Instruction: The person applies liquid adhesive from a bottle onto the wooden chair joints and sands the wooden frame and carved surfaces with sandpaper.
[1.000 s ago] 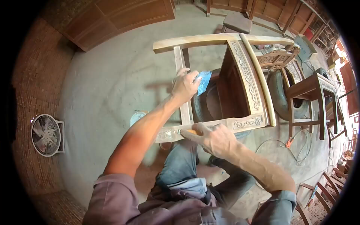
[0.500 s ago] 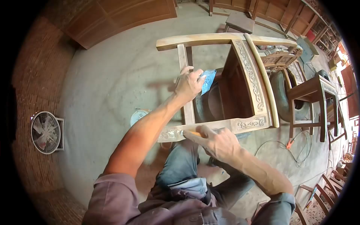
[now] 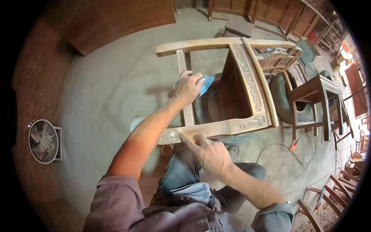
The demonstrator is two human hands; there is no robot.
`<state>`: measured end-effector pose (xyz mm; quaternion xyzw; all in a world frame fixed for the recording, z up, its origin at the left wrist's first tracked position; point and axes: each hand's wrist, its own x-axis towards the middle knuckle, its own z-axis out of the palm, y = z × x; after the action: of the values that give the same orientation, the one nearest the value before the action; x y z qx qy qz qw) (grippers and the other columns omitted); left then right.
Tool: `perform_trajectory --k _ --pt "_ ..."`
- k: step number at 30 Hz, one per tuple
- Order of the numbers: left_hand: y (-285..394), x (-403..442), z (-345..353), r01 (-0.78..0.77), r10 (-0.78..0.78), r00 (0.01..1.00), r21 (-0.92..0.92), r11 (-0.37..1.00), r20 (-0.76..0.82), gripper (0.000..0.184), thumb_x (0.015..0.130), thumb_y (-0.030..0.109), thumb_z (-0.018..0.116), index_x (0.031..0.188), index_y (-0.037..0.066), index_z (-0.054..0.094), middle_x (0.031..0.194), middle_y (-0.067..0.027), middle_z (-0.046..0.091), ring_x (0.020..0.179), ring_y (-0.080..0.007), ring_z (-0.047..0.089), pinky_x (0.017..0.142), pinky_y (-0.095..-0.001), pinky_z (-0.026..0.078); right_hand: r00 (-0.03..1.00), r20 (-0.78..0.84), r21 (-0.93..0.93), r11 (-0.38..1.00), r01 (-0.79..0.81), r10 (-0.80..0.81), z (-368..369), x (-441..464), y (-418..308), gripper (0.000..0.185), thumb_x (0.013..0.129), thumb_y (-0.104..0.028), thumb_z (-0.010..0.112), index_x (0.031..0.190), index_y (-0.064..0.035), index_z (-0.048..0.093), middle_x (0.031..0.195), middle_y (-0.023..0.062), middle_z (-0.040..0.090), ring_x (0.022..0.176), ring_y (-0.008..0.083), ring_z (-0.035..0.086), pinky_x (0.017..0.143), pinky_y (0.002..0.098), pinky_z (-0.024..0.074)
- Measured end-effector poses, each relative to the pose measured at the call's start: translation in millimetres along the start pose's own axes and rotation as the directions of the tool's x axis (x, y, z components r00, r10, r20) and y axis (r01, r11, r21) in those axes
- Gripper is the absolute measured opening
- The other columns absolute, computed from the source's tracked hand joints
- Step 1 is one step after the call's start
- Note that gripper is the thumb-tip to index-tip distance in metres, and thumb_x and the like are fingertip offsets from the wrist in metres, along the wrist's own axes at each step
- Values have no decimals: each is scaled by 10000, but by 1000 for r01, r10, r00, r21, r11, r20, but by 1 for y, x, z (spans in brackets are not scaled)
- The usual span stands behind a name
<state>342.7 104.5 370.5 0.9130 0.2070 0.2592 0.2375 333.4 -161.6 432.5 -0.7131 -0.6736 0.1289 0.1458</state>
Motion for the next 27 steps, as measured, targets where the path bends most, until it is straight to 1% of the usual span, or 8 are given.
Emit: perform_trajectory --k 7,11,13,17,19,22,24,27 --pt "35 -18 -22 6 -82 981 -387 922 -179 284 1037 249 689 991 -8 576 802 -222 593 707 -402 561 681 -481 470 832 -388 524 838 -154 395 42 -89 15 549 879 -77 802 1411 -92 664 856 101 639 687 194 635 645 319 523" --pt "121 -115 -75 186 -132 982 -532 826 138 367 1017 308 738 919 -13 589 711 -145 495 642 -222 443 616 -414 444 533 -367 865 490 -106 763 -3 -89 -27 433 890 -63 851 1298 -17 715 909 -19 634 681 69 473 618 247 432" --pt "146 -183 -72 132 -90 990 -514 847 105 306 1004 290 760 1084 1 701 830 -213 654 694 -235 550 662 -405 493 563 -308 850 488 -199 767 13 -97 -23 404 918 -151 861 1267 -10 713 905 -8 667 706 39 521 623 216 432" --pt "142 -273 -68 516 -321 841 -465 720 436 263 1022 271 744 1105 22 729 816 -151 698 731 -102 603 683 -324 534 616 -57 849 364 -384 786 28 -103 -42 231 931 -159 845 1040 24 755 783 -17 653 738 63 562 665 249 482" --pt "137 -298 -67 500 -388 866 -500 707 317 275 1052 251 706 1181 8 705 863 -111 731 770 -96 609 727 -313 534 624 56 900 231 -369 779 36 -101 -52 222 932 -163 840 993 33 755 759 -19 641 723 67 557 661 261 488" --pt "136 -302 -78 282 -352 936 -537 795 -31 338 1097 225 637 1325 -24 635 978 -82 766 889 -109 661 849 -295 531 637 -241 755 554 -351 733 36 -92 -65 164 932 -128 811 1022 3 771 730 77 672 675 94 591 623 295 490" --pt "148 -296 -106 403 -464 870 -783 474 167 423 1131 197 552 1451 -79 540 1126 -151 792 1145 -203 704 1121 -346 470 688 -354 696 670 -258 633 40 -91 -66 154 939 -118 798 1044 -7 778 726 104 681 642 119 601 600 309 486" --pt "122 -297 -99 592 -266 796 -792 149 544 504 1167 302 473 1502 -75 493 1247 -233 750 1190 -226 700 1153 -384 447 815 -224 723 652 -229 535 35 -96 -76 182 956 -139 789 1080 -7 777 710 125 680 600 141 600 570 317 476"
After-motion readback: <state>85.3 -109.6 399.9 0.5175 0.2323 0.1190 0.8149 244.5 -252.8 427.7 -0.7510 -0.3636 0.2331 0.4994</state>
